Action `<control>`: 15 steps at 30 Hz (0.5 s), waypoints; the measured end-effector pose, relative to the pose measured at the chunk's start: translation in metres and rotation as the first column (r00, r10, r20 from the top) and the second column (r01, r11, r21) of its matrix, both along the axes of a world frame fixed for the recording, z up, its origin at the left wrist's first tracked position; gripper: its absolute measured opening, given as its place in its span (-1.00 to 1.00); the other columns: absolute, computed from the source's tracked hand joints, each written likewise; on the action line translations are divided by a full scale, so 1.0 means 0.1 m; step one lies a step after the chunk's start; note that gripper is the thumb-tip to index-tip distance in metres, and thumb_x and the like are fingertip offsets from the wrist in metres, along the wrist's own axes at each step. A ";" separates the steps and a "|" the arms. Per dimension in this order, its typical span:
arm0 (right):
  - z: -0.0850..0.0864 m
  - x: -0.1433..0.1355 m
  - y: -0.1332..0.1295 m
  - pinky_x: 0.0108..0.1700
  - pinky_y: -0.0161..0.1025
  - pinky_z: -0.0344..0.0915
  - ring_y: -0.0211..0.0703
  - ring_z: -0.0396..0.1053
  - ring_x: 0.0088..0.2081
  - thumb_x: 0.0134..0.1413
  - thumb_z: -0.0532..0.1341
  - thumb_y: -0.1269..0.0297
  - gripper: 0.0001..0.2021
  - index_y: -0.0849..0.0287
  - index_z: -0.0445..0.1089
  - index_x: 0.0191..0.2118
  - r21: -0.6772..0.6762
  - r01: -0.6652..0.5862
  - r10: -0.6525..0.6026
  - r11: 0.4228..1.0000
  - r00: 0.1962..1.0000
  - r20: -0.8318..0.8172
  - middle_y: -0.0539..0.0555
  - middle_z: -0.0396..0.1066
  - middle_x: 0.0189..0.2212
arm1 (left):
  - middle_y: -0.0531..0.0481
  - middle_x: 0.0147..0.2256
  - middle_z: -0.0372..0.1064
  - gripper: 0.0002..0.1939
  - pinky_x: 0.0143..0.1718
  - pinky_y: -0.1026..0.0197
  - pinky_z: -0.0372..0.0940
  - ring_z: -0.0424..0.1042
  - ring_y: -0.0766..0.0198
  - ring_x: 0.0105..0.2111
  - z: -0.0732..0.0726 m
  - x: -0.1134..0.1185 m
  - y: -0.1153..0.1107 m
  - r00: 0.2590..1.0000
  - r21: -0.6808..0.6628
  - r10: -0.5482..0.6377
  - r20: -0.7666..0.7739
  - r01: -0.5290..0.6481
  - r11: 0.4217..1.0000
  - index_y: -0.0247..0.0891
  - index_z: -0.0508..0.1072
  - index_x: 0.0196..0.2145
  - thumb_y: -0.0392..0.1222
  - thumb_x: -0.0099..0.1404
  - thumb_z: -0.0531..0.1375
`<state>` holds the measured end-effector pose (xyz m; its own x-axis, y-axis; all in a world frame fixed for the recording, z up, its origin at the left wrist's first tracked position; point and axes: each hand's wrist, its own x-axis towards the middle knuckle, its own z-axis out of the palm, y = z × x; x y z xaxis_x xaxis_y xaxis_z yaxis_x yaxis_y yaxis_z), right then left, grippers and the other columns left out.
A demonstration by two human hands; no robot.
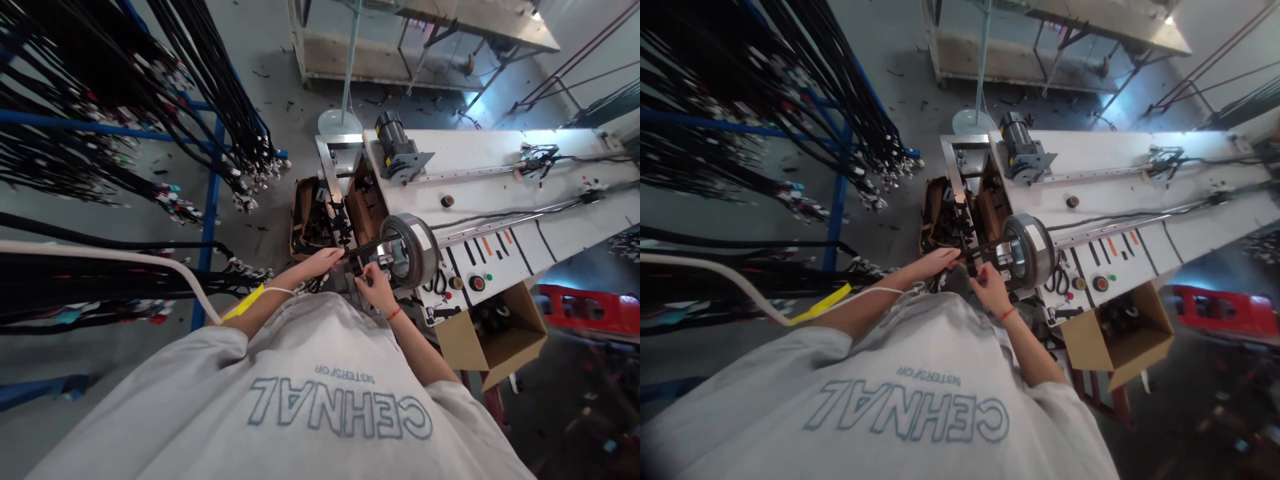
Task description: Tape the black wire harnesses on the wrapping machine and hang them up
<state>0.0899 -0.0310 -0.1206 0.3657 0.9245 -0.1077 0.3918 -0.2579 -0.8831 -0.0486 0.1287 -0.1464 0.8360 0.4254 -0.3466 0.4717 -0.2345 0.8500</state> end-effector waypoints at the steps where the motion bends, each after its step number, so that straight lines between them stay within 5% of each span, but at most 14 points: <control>1: 0.00 0.02 -0.07 -0.13 -0.20 0.25 -0.12 0.33 -0.26 0.06 0.20 0.19 -0.83 0.09 0.20 -0.29 0.018 -0.024 0.023 1.000 0.999 0.026 0.03 0.35 -0.32 | -0.11 -0.38 0.49 -0.55 -0.37 0.26 0.29 0.44 0.19 -0.40 0.01 0.02 0.01 0.999 0.045 0.012 -0.040 -0.010 0.999 -0.36 0.49 -0.28 0.04 0.40 -0.03; 5: -0.02 0.06 0.26 0.14 -0.06 0.10 0.00 0.30 0.05 0.20 0.09 0.27 -0.87 0.15 0.30 -0.17 0.091 -0.039 0.009 0.995 0.950 0.313 0.22 0.40 -0.06 | -0.20 -0.30 0.53 -0.62 -0.24 0.21 0.31 0.51 0.05 -0.23 0.10 0.13 -0.10 0.966 0.423 0.085 -0.244 0.027 0.906 -0.34 0.55 -0.28 0.04 0.32 0.11; 8: -0.04 0.04 0.79 0.13 -0.04 0.08 -0.03 0.39 -0.13 0.19 0.18 0.28 -0.88 0.15 0.34 -0.17 -0.116 -0.033 0.077 0.993 0.913 0.400 0.10 0.46 -0.32 | -0.32 -0.20 0.52 -0.59 -0.15 0.15 0.31 0.51 -0.02 -0.14 0.18 0.17 -0.20 0.942 0.540 0.078 -0.325 0.118 0.833 -0.40 0.53 -0.16 -0.01 0.35 0.07; 11: -0.07 0.00 0.91 0.01 -0.14 0.18 -0.15 0.38 -0.30 0.18 0.20 0.27 -0.92 0.11 0.30 -0.24 -0.099 0.091 -0.061 0.991 0.960 0.274 -0.05 0.39 -0.45 | -0.29 -0.18 0.52 -0.60 -0.18 0.18 0.31 0.52 0.07 -0.19 0.18 0.13 -0.17 0.959 0.440 0.044 -0.279 0.087 0.894 -0.40 0.45 -0.04 -0.09 0.42 -0.04; 15: -0.14 -0.03 0.28 -0.16 -0.24 0.26 -0.17 0.35 -0.28 0.19 0.15 0.18 -0.83 0.09 0.18 -0.38 0.129 0.143 -0.158 0.981 0.981 0.112 0.00 0.39 -0.36 | -0.15 -0.28 0.51 -0.52 -0.27 0.23 0.31 0.48 0.17 -0.29 0.11 0.06 0.03 0.997 0.198 -0.031 -0.070 0.045 0.979 -0.36 0.47 -0.18 -0.03 0.46 -0.16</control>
<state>0.0871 -0.0028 -0.1341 0.5050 0.8614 0.0542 0.4623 -0.2169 -0.8598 -0.0431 0.1314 -0.1352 0.8308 0.4598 -0.3136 0.5131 -0.4147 0.7515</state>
